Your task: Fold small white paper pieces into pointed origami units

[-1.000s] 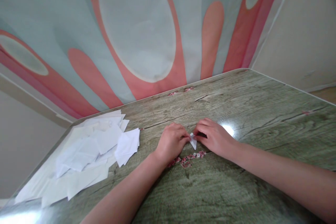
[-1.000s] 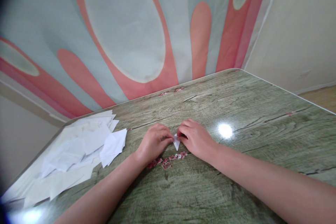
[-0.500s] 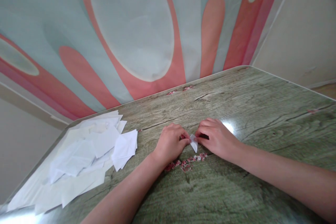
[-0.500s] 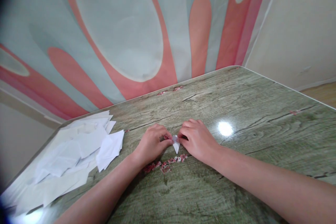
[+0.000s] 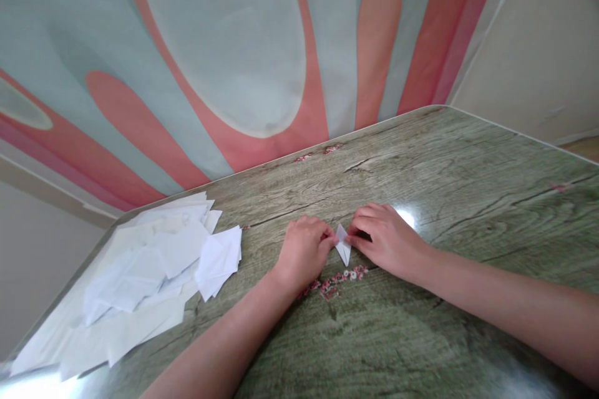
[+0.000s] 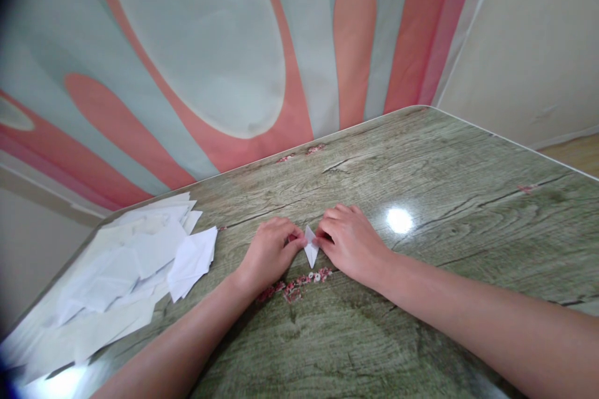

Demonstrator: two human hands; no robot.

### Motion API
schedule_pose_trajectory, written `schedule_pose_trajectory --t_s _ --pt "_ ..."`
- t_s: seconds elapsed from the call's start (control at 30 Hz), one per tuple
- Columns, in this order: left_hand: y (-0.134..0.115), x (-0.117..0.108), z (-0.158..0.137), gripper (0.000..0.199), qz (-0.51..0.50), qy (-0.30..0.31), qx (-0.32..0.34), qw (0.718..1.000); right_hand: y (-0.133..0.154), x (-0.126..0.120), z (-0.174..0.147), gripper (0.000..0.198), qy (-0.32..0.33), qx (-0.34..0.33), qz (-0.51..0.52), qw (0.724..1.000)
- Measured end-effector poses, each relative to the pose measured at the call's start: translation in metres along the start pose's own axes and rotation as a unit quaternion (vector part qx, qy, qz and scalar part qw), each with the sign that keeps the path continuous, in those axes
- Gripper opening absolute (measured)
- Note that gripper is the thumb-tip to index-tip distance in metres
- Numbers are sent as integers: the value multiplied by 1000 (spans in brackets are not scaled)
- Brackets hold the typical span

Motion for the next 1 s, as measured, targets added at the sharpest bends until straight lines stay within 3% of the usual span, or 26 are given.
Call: schedule_pose_trajectory --t_s 0.73,1.0 --pt "7 3 -3 12 -26 -30 -45 998 -4 1 0 11 -4 32 6 999" --pt "0 0 -3 9 -44 -33 -9 998 -5 0 -3 8 -8 33 4 999"
Point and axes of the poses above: each hand's wrist, its own z-axis towards the middle knuckle, its own x-axis out of the palm, y = z × x, the point moved 8 cm from there along z, towards the middle knuckle, and after that the axes turned 9 degrees about z, right-handed, at the moved point
